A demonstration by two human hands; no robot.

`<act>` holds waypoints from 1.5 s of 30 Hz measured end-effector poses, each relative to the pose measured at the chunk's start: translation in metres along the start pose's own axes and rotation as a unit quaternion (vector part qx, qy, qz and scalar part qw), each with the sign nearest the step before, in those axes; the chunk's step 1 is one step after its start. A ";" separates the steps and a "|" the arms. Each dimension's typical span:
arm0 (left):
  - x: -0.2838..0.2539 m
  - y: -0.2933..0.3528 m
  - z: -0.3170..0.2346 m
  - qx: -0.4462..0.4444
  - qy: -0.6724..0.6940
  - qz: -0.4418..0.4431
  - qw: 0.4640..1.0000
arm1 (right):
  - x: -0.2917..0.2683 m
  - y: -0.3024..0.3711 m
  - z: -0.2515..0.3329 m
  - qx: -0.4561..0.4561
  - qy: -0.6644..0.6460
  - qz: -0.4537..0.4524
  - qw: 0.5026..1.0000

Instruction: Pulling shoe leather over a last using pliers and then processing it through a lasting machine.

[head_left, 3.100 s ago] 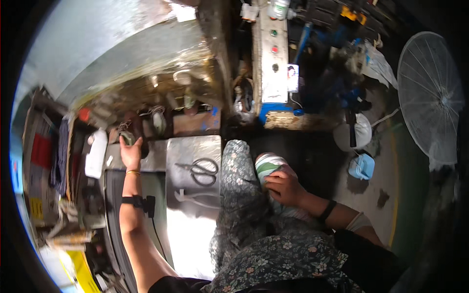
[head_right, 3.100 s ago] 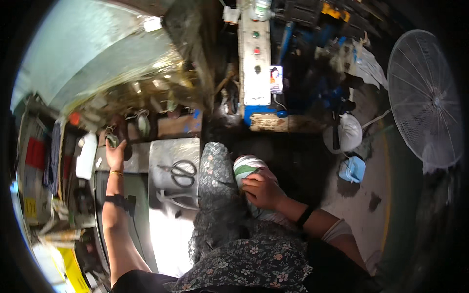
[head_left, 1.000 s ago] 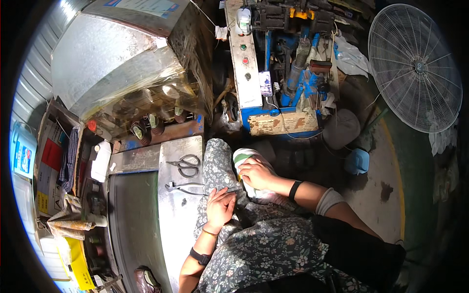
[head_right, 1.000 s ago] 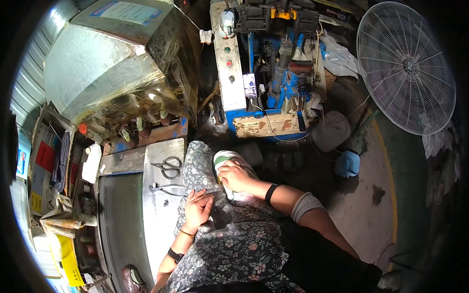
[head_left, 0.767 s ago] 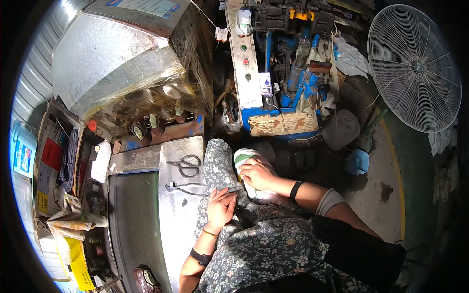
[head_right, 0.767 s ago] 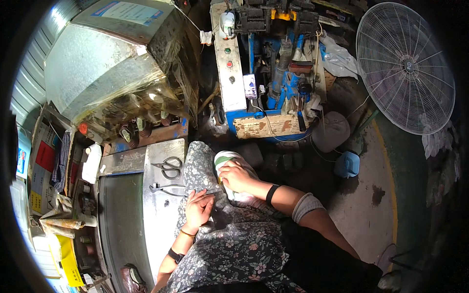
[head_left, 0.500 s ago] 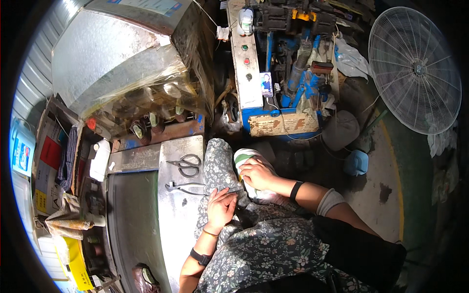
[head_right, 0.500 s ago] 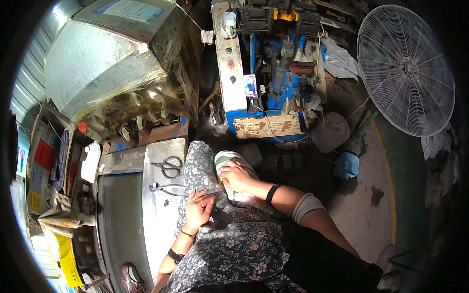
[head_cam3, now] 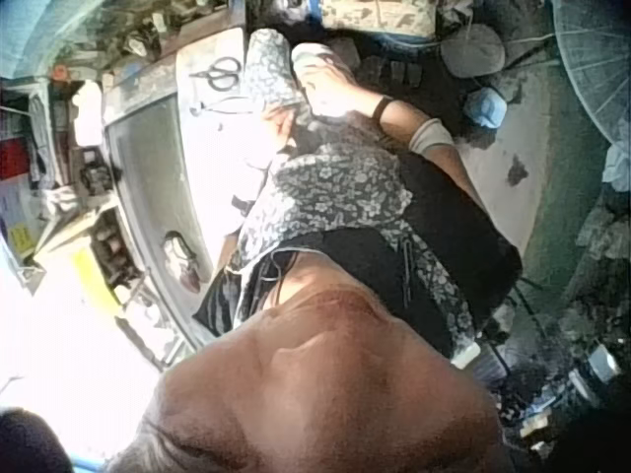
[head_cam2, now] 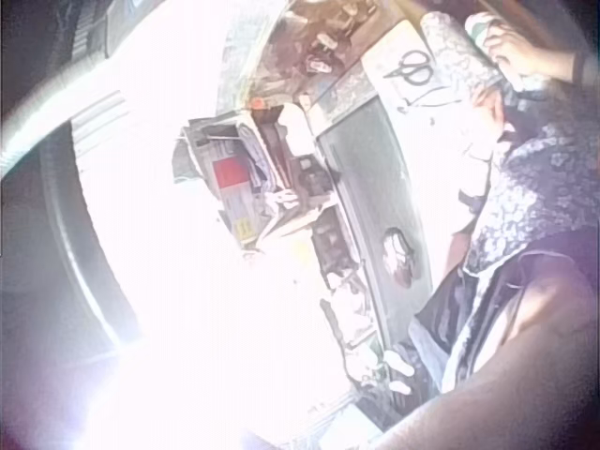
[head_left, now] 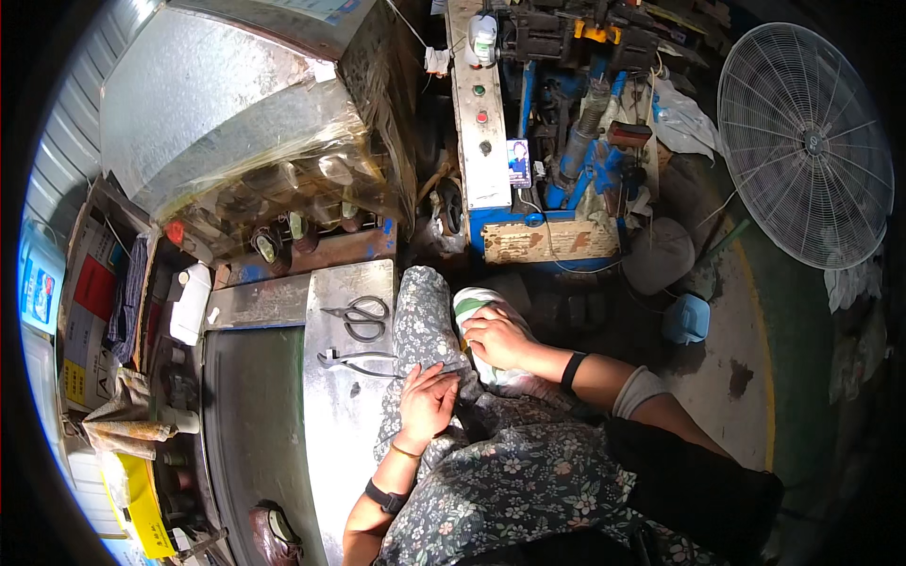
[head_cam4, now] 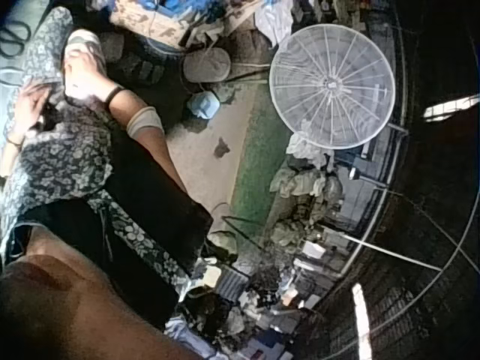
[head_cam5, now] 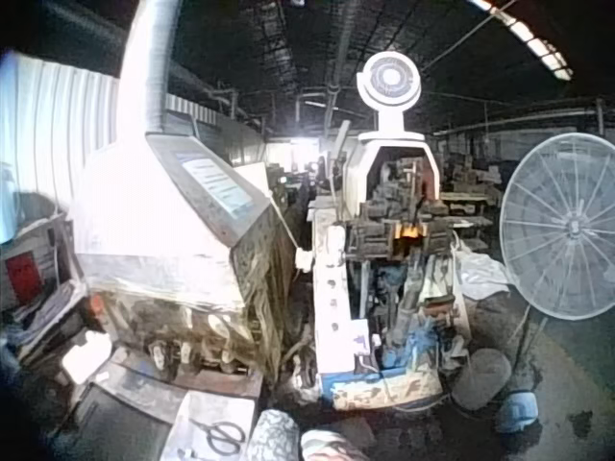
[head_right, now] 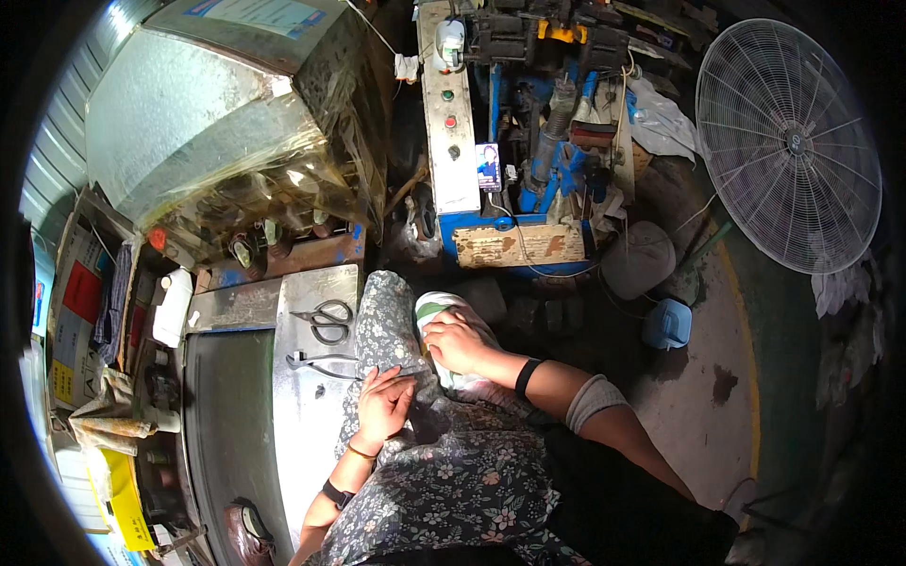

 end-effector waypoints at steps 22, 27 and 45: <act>-0.177 -0.019 -0.307 0.443 0.648 0.154 0.601 | -0.014 -0.001 0.006 -0.006 0.008 -0.053 0.999; -0.181 -0.015 -0.287 0.436 0.648 0.130 0.611 | -0.015 -0.004 0.008 -0.010 0.005 -0.027 1.000; -0.181 -0.027 -0.279 0.419 0.639 0.189 0.616 | -0.011 -0.004 0.007 -0.007 0.021 -0.031 0.999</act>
Point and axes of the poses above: each hand's wrist, its own y-axis away from the middle knuckle, its own x-axis out of the palm, z = x × y, the point moved 7 cm from there along -y, towards the middle knuckle, and after that the axes turned 14 degrees about y, right-handed, at the moved point
